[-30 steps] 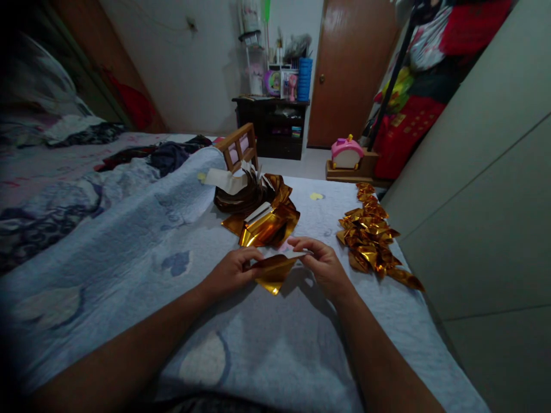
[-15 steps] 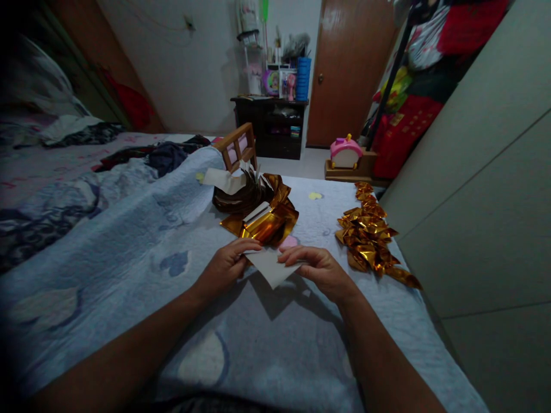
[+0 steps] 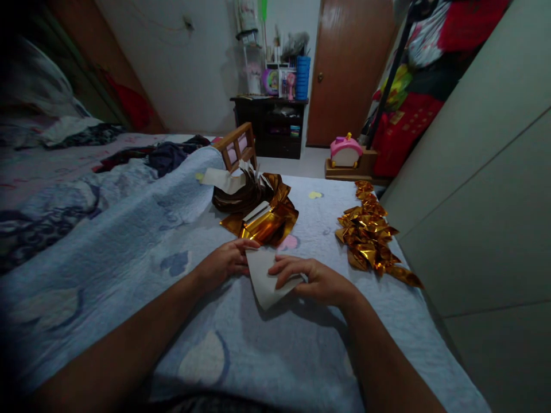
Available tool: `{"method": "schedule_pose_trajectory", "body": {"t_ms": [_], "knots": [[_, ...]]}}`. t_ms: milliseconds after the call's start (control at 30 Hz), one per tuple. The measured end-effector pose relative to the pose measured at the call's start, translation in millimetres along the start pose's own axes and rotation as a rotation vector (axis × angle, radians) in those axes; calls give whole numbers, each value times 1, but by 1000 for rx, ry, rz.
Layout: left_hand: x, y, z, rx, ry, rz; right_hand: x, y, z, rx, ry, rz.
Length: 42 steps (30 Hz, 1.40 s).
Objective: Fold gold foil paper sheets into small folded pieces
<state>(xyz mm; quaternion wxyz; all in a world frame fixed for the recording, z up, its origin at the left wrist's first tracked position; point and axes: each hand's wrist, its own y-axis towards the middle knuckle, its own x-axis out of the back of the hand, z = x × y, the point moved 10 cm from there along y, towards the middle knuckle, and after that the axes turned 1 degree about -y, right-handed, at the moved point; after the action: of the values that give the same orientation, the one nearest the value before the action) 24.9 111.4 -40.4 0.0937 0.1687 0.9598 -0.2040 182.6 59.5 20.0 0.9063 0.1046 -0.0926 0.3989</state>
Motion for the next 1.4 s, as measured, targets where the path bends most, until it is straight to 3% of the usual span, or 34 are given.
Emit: {"method": "schedule_pose_trajectory", "body": {"t_ms": [233,367,500,733,900,1067,1233,1400], "knots": [[3,2,-2,-86,134,-55,-15,-1,-7,-68,-169,94],[-5,2,2,-121,181,22,-23,1,-7,-89,-252,129],[-14,-3,-10,-247,267,86,-25,2,-1,-55,-286,110],[-34,-11,-24,-498,691,158,-24,2,2,-32,-228,103],[-45,-14,-19,-494,735,270,-23,4,5,-31,-142,70],[-50,-16,-14,-498,767,326,-21,5,-9,-134,-50,2],[-47,-20,-23,-661,954,174,-16,6,-30,-252,-5,-102],[-35,-17,-31,-622,984,12,-3,8,-40,-320,-181,-282]]}}
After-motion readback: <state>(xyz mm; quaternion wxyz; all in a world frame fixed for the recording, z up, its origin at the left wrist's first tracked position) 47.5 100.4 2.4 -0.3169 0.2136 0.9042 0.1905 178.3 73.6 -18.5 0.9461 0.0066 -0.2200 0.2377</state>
